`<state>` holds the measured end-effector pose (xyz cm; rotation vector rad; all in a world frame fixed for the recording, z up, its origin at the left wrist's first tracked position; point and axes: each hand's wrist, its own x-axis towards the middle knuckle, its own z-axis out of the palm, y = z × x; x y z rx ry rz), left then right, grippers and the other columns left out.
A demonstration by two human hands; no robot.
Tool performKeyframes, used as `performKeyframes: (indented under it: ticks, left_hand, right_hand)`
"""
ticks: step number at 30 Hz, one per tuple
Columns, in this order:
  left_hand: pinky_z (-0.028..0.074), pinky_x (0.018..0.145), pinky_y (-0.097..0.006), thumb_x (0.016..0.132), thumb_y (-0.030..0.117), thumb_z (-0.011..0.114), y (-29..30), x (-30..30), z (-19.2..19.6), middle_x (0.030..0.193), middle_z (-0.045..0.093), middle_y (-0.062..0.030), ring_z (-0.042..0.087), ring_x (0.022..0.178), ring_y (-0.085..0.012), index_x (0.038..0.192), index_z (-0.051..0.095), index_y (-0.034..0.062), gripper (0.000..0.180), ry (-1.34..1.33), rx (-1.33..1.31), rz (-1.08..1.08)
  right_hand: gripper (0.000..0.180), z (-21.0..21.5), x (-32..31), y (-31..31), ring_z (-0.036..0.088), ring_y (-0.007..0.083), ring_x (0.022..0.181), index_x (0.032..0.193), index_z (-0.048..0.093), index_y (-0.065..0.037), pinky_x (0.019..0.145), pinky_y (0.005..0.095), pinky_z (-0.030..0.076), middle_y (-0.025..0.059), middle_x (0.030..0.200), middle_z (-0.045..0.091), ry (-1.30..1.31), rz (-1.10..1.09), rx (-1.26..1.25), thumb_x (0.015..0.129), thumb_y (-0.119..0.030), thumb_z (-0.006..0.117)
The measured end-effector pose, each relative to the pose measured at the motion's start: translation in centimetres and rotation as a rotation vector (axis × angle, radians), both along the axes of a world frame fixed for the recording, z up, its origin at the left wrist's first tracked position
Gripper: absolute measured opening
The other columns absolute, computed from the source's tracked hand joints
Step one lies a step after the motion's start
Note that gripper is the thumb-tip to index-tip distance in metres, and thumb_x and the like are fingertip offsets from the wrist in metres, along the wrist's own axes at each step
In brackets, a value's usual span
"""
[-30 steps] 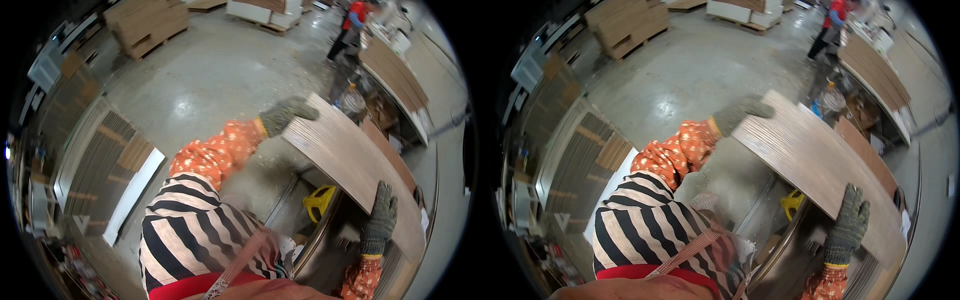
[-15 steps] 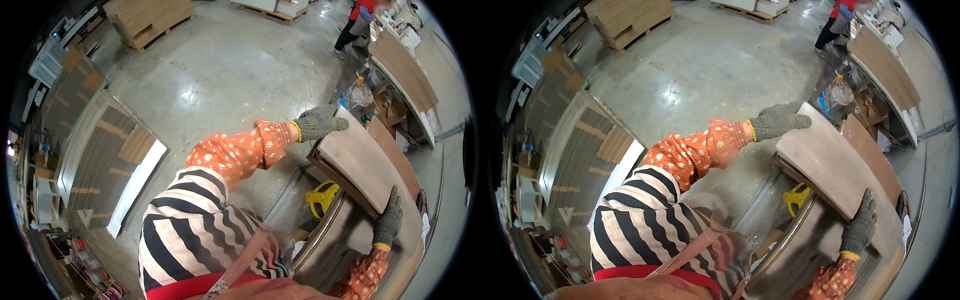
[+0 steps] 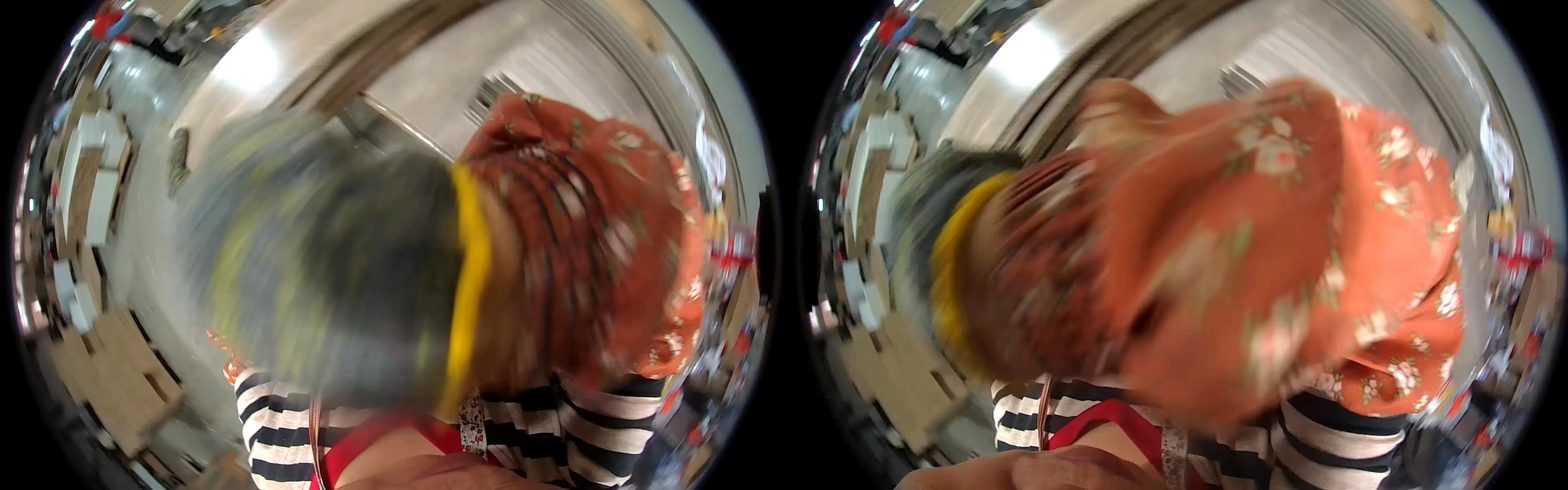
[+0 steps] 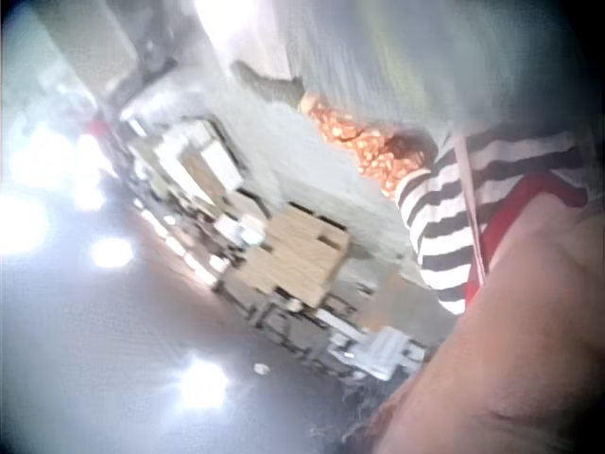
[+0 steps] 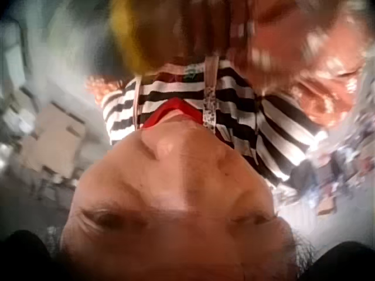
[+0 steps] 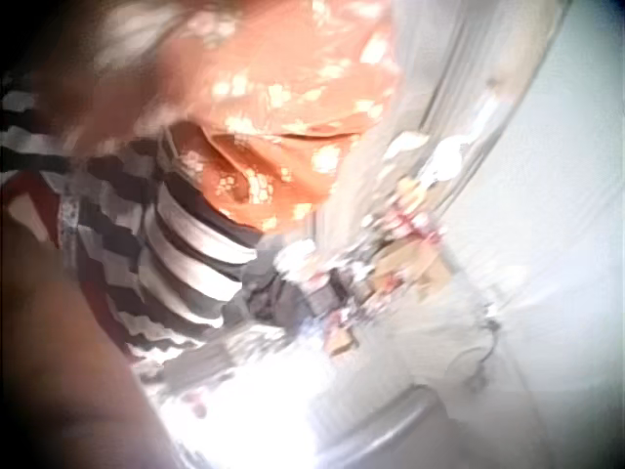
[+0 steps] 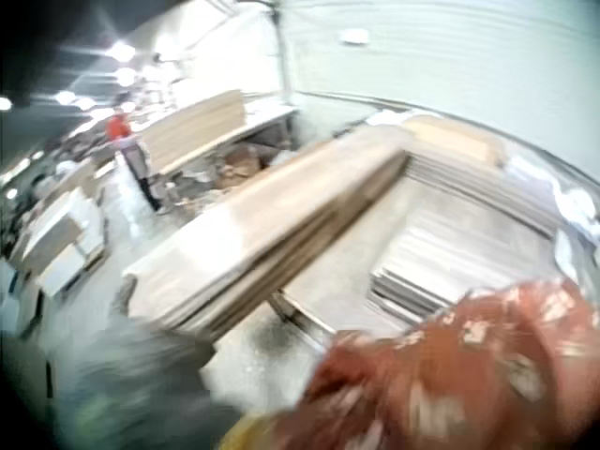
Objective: The person wipes the surface and edges of wooden planks with a cloth, handling them one at a time and placing them on a stack.
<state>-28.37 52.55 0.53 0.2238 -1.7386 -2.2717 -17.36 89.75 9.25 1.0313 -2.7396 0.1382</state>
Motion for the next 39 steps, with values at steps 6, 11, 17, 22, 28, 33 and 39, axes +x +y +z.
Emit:
performKeyframes:
  ticks: [6,11,17,22,28,33,39]
  left_hand:
    - [0.039,0.101,-0.036,0.093,0.025,0.054,2.6,-0.7,0.2,0.127,0.055,-0.0148,0.052,0.115,-0.0248,0.128,0.050,0.0003,0.043,0.081,-0.169,0.051]
    - [0.043,0.096,-0.036,0.092,0.023,0.057,3.0,-0.4,-0.6,0.123,0.056,-0.0165,0.055,0.111,-0.0249,0.125,0.051,-0.0017,0.043,0.146,-0.313,0.161]
    - [0.047,0.090,-0.036,0.089,0.021,0.062,-1.5,-4.1,-4.0,0.119,0.059,-0.0186,0.058,0.105,-0.0250,0.122,0.052,-0.0042,0.042,0.287,-0.444,0.269]
    - [0.051,0.085,-0.036,0.088,0.019,0.066,-2.9,-8.9,0.7,0.115,0.060,-0.0203,0.060,0.101,-0.0250,0.119,0.053,-0.0063,0.043,0.535,-0.661,0.492]
    - [0.045,0.097,-0.037,0.093,0.010,0.057,0.7,-2.8,7.8,0.125,0.055,-0.0206,0.053,0.115,-0.0289,0.126,0.049,-0.0071,0.038,0.878,-0.730,0.413]
    - [0.043,0.100,-0.037,0.094,0.006,0.053,4.1,-0.1,12.7,0.127,0.055,-0.0192,0.053,0.117,-0.0286,0.126,0.051,-0.0063,0.034,0.938,-0.678,0.045]
    - [0.040,0.103,-0.039,0.093,0.005,0.054,16.4,4.2,18.4,0.127,0.055,-0.0194,0.053,0.117,-0.0302,0.123,0.053,-0.0061,0.032,1.199,-0.766,-0.114]
  right_hand:
    - [0.041,-0.4,6.1,9.6,0.060,0.0302,0.092,0.119,0.054,-0.006,0.081,0.0400,0.049,0.0140,0.102,0.062,-0.057,-0.179,-0.051,0.081,-0.018,0.062]
    - [0.035,-1.2,9.4,16.5,0.061,0.0289,0.089,0.115,0.056,-0.006,0.079,0.0391,0.051,0.0131,0.099,0.063,-0.102,-0.287,-0.077,0.083,-0.020,0.061]
    - [0.030,-4.2,11.4,13.2,0.063,0.0274,0.085,0.110,0.059,-0.006,0.077,0.0381,0.052,0.0121,0.095,0.064,-0.146,-0.451,-0.102,0.086,-0.023,0.060]
    - [0.027,4.0,10.7,7.7,0.064,0.0261,0.082,0.107,0.061,-0.006,0.075,0.0372,0.053,0.0112,0.092,0.065,-0.237,-0.662,-0.114,0.088,-0.025,0.060]
    - [0.034,9.1,12.6,-4.3,0.065,0.0266,0.088,0.115,0.063,-0.014,0.077,0.0362,0.054,0.0095,0.100,0.066,-0.015,-0.839,-0.251,0.082,-0.023,0.067]
    - [0.034,10.3,20.6,-6.5,0.067,0.0238,0.087,0.111,0.068,-0.012,0.077,0.0328,0.054,0.0082,0.101,0.068,0.182,-1.037,-0.466,0.078,-0.017,0.072]
    - [0.027,6.8,36.9,4.8,0.065,0.0132,0.079,0.112,0.066,-0.002,0.073,0.0277,0.053,0.0080,0.094,0.069,0.439,-1.451,-1.112,0.085,-0.005,0.065]
